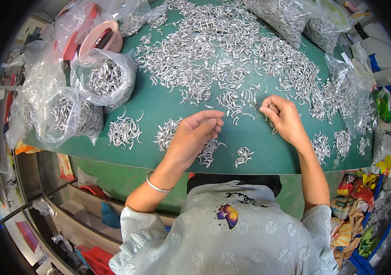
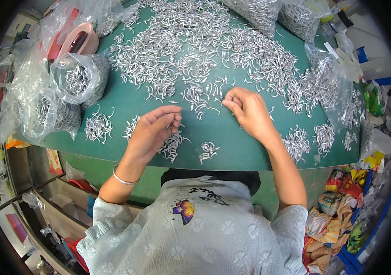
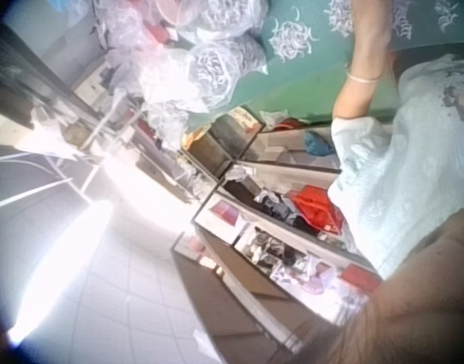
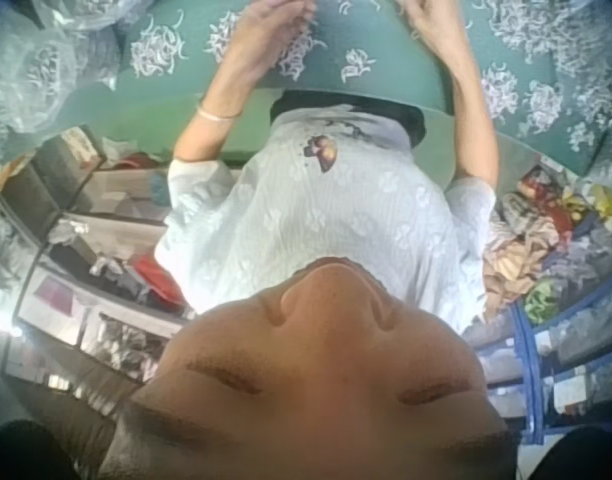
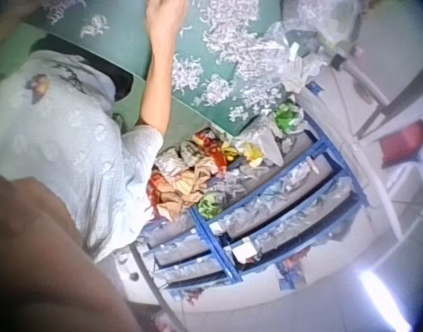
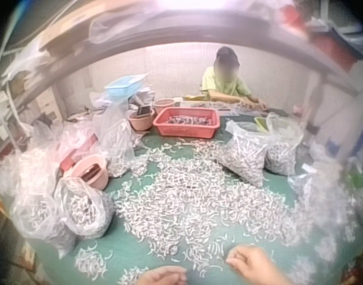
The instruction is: The person is sorting small curved metal hooks on a green work table by picking them up by hand and gathering them into a pile or holding them in their hand.
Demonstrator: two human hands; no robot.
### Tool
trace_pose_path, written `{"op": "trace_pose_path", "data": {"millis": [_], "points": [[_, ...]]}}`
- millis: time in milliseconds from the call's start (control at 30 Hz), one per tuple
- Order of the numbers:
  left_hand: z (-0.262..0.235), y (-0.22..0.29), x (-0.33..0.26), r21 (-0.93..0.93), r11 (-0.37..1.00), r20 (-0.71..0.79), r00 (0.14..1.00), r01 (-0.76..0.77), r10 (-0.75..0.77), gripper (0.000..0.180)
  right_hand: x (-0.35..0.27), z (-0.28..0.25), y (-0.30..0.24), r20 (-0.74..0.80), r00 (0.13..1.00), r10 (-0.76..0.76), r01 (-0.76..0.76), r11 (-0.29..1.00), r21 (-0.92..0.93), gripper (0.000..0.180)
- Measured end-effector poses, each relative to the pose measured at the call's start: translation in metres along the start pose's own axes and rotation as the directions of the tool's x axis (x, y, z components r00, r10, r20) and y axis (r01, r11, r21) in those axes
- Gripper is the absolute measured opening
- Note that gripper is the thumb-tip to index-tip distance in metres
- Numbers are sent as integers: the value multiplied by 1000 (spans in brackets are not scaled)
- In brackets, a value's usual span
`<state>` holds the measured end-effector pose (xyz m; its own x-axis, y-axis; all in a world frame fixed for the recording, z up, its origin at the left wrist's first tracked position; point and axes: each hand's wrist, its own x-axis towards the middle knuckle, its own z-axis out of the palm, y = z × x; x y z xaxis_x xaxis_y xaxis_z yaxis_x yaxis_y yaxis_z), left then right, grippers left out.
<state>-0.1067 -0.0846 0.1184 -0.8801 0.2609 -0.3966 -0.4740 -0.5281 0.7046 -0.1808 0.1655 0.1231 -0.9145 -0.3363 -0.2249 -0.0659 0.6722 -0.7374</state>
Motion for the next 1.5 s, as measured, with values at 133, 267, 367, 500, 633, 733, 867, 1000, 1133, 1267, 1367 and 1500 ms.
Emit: {"op": "trace_pose_path", "data": {"millis": [133,267,367,500,633,733,867,1000,1133,1267,1367,1500], "points": [[1,-3,4,-2,1000,13,1000,-9,9,22,-5,29,-9,-126,931,-343,290,903,-317,17],[6,2,0,-2,1000,-2,1000,4,-4,24,-9,19,-10,-64,968,-241,210,926,-312,13],[3,0,-4,-10,1000,-33,999,-17,17,25,-27,-18,16,14,997,-77,64,904,422,8],[-1,-4,-1,-73,997,16,1000,-10,11,23,-84,-79,64,40,999,-31,-28,336,942,17],[7,-4,1,-59,998,37,999,-23,26,21,-132,-127,105,-311,918,244,133,550,824,18],[9,-3,0,-43,999,38,999,-23,25,22,-157,-154,158,-484,748,453,-289,880,377,8],[3,-5,-5,-61,997,26,999,-41,43,23,-151,-138,173,-572,816,-80,-298,791,-535,13],[-4,3,-12,-73,994,-10,997,-83,82,23,-132,-113,115,-585,790,-184,-344,656,-672,13],[-8,0,-14,-60,995,-39,996,-80,77,24,-73,-58,29,-250,944,-214,148,955,-258,20],[0,-1,-11,-63,996,-29,997,-66,64,24,-9,11,-25,-39,856,-516,497,840,-219,48],[-1,-2,-12,-78,995,-31,997,-66,64,23,13,38,-28,52,846,-531,515,787,-340,48],[-6,-3,-14,-98,992,-25,997,-80,77,23,20,33,-6,-19,828,-561,542,808,-230,30]]}}
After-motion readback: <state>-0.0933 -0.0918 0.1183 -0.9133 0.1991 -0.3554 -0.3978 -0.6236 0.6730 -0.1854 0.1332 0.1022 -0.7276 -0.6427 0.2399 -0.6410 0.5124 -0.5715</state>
